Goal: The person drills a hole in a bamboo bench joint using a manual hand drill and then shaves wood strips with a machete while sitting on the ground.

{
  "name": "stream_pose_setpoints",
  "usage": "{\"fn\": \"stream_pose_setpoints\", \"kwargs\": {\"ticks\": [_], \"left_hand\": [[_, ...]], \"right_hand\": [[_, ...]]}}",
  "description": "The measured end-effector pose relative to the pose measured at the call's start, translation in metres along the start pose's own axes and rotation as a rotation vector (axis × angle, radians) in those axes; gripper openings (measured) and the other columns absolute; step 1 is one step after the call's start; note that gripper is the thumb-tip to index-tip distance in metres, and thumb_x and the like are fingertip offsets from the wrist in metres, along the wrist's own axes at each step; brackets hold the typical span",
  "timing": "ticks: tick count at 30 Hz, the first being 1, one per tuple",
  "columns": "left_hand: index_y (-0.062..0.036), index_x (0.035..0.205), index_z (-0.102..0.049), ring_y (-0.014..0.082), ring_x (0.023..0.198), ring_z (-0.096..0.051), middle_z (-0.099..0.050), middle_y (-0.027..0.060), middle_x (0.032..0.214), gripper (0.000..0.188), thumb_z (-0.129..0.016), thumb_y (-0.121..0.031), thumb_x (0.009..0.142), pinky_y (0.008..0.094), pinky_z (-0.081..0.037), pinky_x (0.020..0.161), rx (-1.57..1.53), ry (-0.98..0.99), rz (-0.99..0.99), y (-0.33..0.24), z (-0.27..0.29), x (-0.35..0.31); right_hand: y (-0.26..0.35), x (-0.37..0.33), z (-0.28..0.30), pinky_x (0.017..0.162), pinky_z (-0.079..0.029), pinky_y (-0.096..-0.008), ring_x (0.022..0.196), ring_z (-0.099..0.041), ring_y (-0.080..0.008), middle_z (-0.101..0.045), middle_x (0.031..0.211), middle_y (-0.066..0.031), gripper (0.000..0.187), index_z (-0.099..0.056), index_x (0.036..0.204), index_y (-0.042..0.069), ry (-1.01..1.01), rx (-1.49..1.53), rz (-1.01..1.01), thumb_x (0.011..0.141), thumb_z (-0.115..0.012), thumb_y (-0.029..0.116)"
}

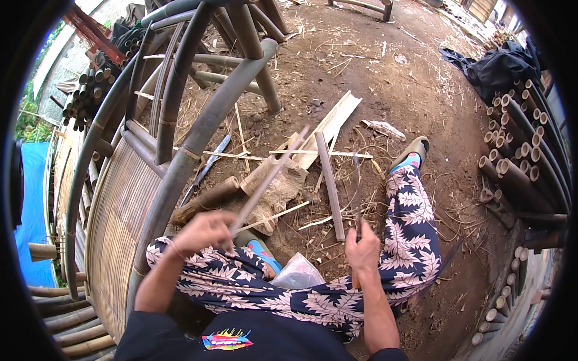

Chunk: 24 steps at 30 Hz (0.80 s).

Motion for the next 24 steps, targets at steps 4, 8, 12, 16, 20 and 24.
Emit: {"fn": "stream_pose_setpoints", "kwargs": {"ticks": [4, 8, 12, 16, 20, 24], "left_hand": [[-0.0034, 0.132, -0.052, 0.0219, 0.073, -0.071, -0.067, 0.0113, 0.081, 0.038, -0.052, -0.018, 0.097, 0.0304, -0.057, 0.059, -0.367, 0.167, 0.372, 0.089, -0.064, 0.028], [-0.0033, 0.136, -0.046, 0.0231, 0.080, -0.072, -0.064, 0.0121, 0.084, 0.037, -0.046, -0.015, 0.100, 0.0296, -0.059, 0.060, -0.472, 0.120, 0.327, 0.098, -0.095, 0.077], [0.0001, 0.133, -0.042, 0.0238, 0.078, -0.072, -0.064, 0.0143, 0.096, 0.036, -0.046, -0.014, 0.101, 0.0334, -0.062, 0.066, -0.630, 0.110, 0.218, 0.099, -0.104, 0.119], [0.0010, 0.125, -0.050, 0.0173, 0.064, -0.063, -0.064, 0.0109, 0.088, 0.029, -0.051, -0.016, 0.101, 0.0271, -0.054, 0.053, -0.622, 0.005, 0.244, 0.106, -0.093, 0.149], [0.0012, 0.104, -0.063, 0.0084, 0.057, -0.054, -0.061, 0.0055, 0.072, 0.022, -0.053, -0.018, 0.102, 0.0215, -0.042, 0.048, -0.412, -0.186, 0.056, 0.077, -0.100, 0.100], [0.0021, 0.096, -0.067, 0.0041, 0.059, -0.051, -0.063, 0.0033, 0.075, 0.023, -0.055, -0.017, 0.101, 0.0213, -0.041, 0.049, -0.216, -0.310, -0.056, 0.054, -0.094, 0.039]], "right_hand": [[0.005, 0.019, 0.011, 0.063, -0.051, -0.0354, 0.068, -0.065, -0.0236, -0.069, 0.083, -0.0162, 0.039, -0.058, 0.125, -0.004, -0.040, 0.317, -0.095, 0.089, -0.060, 0.011], [0.031, 0.031, 0.011, 0.081, -0.052, -0.0393, 0.087, -0.068, -0.0342, -0.069, 0.094, -0.0219, 0.050, -0.052, 0.132, -0.002, -0.082, 0.033, 0.010, 0.089, -0.065, 0.020], [0.044, 0.034, -0.007, 0.088, -0.050, -0.0424, 0.098, -0.066, -0.0380, -0.066, 0.108, -0.0238, 0.049, -0.053, 0.131, 0.000, 0.078, 0.013, 0.146, 0.088, -0.066, 0.020], [0.048, 0.041, -0.035, 0.081, -0.052, -0.0466, 0.090, -0.068, -0.0397, -0.068, 0.096, -0.0229, 0.044, -0.059, 0.117, 0.002, 0.150, -0.166, 0.101, 0.090, -0.063, 0.036], [0.052, 0.041, -0.040, 0.068, -0.054, -0.0463, 0.074, -0.069, -0.0373, -0.068, 0.080, -0.0187, 0.047, -0.062, 0.101, 0.003, 0.129, -0.296, 0.232, 0.092, -0.060, 0.049], [0.062, 0.022, -0.061, 0.055, -0.054, -0.0427, 0.061, -0.067, -0.0300, -0.065, 0.070, -0.0149, 0.054, -0.057, 0.089, 0.006, 0.231, -0.338, 0.430, 0.093, -0.054, 0.060]]}}
Point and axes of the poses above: each hand's wrist, its own x-axis towards the middle knuckle, its own z-axis out of the back of the hand, y = z × x, the point moved 3 cm from there along x, towards the middle knuckle
